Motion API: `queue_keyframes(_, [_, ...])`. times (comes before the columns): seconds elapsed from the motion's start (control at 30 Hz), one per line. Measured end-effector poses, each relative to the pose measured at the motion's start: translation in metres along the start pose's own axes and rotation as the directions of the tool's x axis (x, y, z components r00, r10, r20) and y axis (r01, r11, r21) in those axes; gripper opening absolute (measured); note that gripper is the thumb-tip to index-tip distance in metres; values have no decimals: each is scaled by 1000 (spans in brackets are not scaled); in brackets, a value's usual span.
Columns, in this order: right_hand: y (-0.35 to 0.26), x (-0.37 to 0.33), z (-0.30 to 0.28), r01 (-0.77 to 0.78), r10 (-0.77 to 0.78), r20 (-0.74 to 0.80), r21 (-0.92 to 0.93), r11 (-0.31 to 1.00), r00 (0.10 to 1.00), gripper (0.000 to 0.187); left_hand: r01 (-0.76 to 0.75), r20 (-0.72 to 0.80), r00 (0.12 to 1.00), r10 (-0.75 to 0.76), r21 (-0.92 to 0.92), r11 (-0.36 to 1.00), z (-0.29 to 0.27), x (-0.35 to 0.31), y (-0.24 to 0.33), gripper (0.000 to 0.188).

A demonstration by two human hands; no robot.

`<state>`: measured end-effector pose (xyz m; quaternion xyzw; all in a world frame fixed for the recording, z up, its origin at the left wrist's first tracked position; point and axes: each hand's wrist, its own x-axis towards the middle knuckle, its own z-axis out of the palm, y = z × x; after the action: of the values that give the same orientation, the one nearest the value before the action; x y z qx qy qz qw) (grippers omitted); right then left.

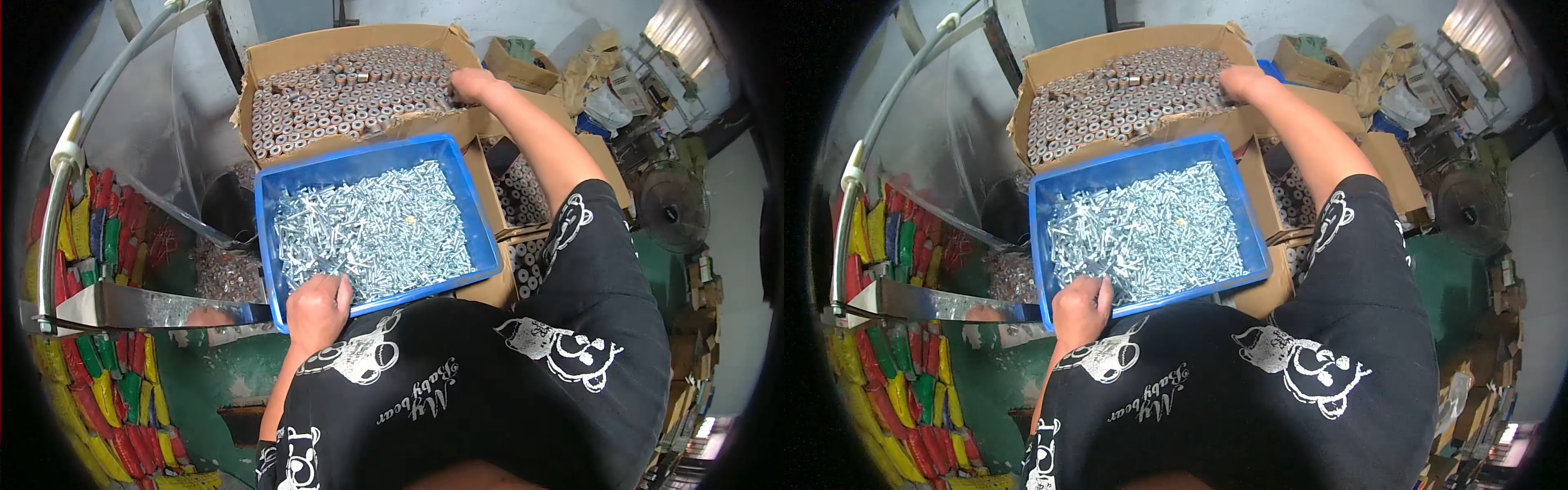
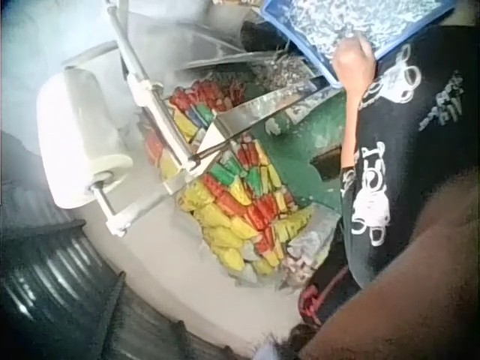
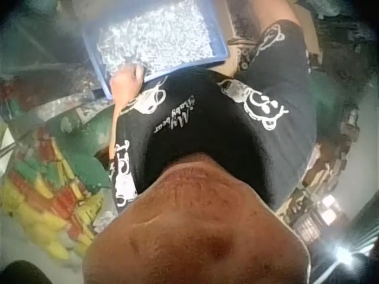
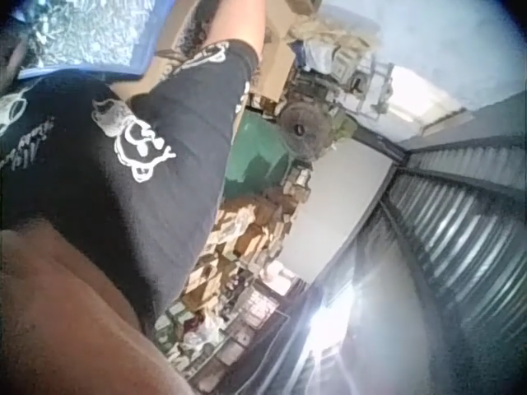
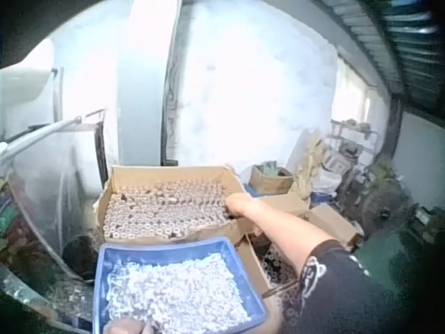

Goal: Sorting metal bolts into a blue tray within a warehouse environment.

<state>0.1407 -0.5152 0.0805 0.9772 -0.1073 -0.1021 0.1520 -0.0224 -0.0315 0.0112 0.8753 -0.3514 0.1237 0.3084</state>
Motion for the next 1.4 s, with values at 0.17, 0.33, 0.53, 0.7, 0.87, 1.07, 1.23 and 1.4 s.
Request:
queue_keyframes(0.17, [-12,-6,-12,23,-24,85,9,1000,996,35,11,26,1000,-8,-115,993,-1,-4,-8,25])
queue_keyframes(0.33, [1,0,11,64,-69,38,111,992,997,34,-90,46,994,99,-176,980,5,-6,-22,25])
queue_keyframes(0.53, [11,8,6,107,-120,120,108,988,985,28,-99,62,991,117,-236,967,8,-3,-27,25])
queue_keyframes(0.7, [-8,0,-15,130,-125,272,2,992,954,32,-112,4,993,118,-278,954,8,-4,-27,25])
queue_keyframes(0.87, [-4,-1,-11,306,-270,230,-136,942,935,33,-157,-26,987,156,-285,945,5,-5,-26,25])
queue_keyframes(1.07, [9,-10,1,141,-126,141,-102,985,982,31,-87,42,994,101,-251,964,4,-3,-25,27])
queue_keyframes(1.23, [-47,-45,-30,266,77,-324,872,410,943,34,-24,82,996,47,-259,966,1,-9,-27,25])
queue_keyframes(1.4, [-186,-126,-68,60,-375,-175,953,-299,910,34,-23,97,994,50,-258,966,4,-11,-29,27])
